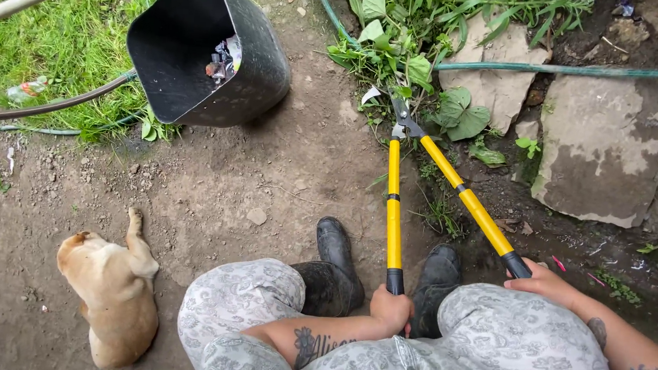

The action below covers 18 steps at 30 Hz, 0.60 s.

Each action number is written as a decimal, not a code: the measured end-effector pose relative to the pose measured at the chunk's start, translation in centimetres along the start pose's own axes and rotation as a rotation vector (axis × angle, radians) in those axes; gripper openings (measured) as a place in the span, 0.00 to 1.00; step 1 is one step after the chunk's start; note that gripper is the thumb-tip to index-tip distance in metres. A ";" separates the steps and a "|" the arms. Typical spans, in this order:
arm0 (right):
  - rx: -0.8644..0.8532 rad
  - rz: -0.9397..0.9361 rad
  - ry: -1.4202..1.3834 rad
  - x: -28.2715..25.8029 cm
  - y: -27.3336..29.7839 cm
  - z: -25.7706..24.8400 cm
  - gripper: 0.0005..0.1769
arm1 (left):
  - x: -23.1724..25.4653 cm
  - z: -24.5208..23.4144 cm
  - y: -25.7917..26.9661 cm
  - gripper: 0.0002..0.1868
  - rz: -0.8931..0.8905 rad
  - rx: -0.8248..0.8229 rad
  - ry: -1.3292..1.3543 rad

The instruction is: The person uses a pair of yellow-handled loppers to cut through thick grass and weeds on the ground in an outdoor area, moving between different sections of the lawn.

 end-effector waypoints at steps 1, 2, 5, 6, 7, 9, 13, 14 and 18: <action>0.012 0.014 -0.018 -0.2 0.2 -0.2 0.23 | 0.0 0.3 0.0 0.14 -0.004 0.006 -0.017; 0.024 0.028 -0.036 -0.5 0.4 -0.4 0.24 | 0.0 0.5 -0.1 0.14 -0.009 0.012 -0.034; 0.069 0.085 -0.086 -2.7 3.2 -0.8 0.21 | 0.0 1.3 0.7 0.14 -0.036 -0.037 0.047; 0.072 0.088 -0.077 -3.9 4.2 -1.0 0.21 | 0.5 1.3 1.4 0.14 -0.036 -0.043 0.056; 0.074 0.095 -0.056 -5.5 4.9 -1.3 0.19 | 1.3 1.3 1.9 0.13 -0.039 -0.085 0.105; 0.075 0.104 -0.030 -9.9 7.1 -1.6 0.17 | 3.5 0.2 4.2 0.13 -0.044 -0.129 0.160; 0.012 0.209 -0.131 -18.8 11.3 -1.0 0.15 | 8.7 -4.3 7.4 0.14 -0.035 -0.496 0.506; -0.033 0.237 -0.210 -20.7 12.1 -0.6 0.14 | 9.6 -5.7 7.8 0.13 0.000 -0.662 0.639; -0.099 0.154 -0.523 -23.9 12.2 6.8 0.13 | 15.3 -14.0 11.4 0.12 0.058 -0.639 0.632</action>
Point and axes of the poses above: each hand's wrist, its own y-axis away from the middle knuckle, its own z-axis out of the palm, x = y × z, the point moved 4 cm from there along -y, towards the middle knuckle, and after that the axes turned 4 degrees about -x, right-handed, at the moved point
